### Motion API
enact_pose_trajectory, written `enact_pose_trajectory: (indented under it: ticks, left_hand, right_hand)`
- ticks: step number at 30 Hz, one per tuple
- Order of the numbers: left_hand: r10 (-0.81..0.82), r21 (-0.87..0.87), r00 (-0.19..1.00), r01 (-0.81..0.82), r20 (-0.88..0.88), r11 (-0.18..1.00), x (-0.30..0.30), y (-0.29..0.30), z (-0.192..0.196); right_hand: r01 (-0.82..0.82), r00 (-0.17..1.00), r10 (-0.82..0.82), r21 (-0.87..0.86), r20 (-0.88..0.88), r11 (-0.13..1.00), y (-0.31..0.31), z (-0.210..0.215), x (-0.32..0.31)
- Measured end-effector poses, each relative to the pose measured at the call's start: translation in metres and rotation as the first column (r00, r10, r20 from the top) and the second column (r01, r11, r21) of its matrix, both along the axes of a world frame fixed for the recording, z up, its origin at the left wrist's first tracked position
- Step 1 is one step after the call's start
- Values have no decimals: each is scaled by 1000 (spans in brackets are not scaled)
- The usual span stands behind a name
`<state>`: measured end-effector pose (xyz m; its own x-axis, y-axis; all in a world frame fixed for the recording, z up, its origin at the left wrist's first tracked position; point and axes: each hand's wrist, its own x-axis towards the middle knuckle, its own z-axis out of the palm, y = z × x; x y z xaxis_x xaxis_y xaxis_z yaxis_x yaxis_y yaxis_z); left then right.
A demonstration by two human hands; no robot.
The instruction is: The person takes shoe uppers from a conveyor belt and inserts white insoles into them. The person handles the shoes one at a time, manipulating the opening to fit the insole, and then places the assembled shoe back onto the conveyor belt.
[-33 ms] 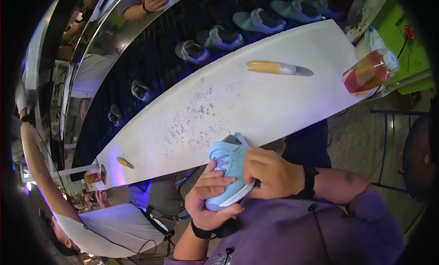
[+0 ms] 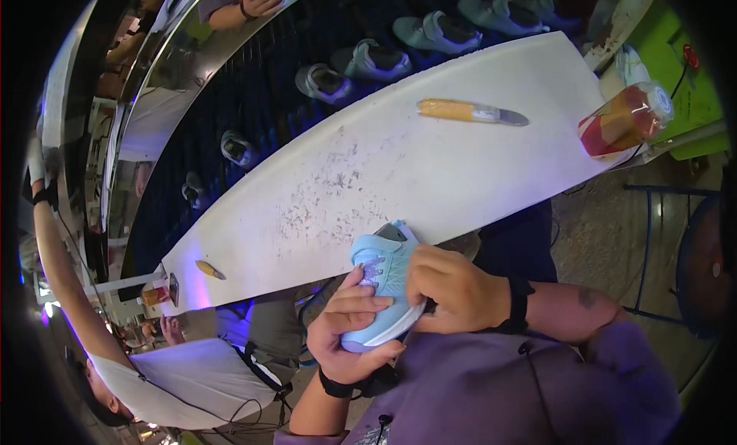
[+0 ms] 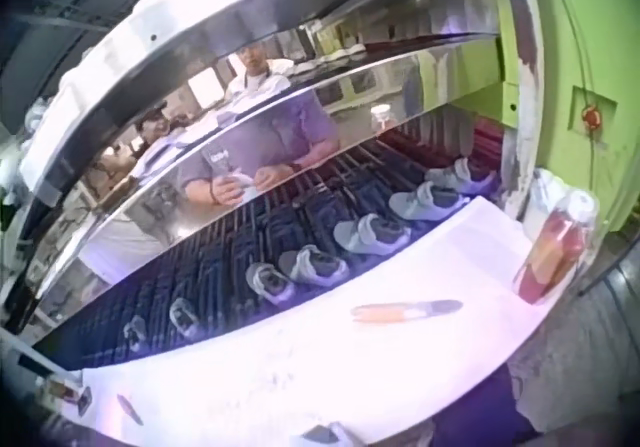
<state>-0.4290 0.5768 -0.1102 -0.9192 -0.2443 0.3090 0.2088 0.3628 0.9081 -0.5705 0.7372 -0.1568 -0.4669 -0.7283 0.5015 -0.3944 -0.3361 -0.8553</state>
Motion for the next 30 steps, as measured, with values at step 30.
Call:
enact_pose_trajectory:
  ticks: [30]
  left_hand:
    - [37,-206,718,150,695,967,-5,-94,20]
  right_hand:
    - [20,976,58,350,-210,936,-69,-4,1]
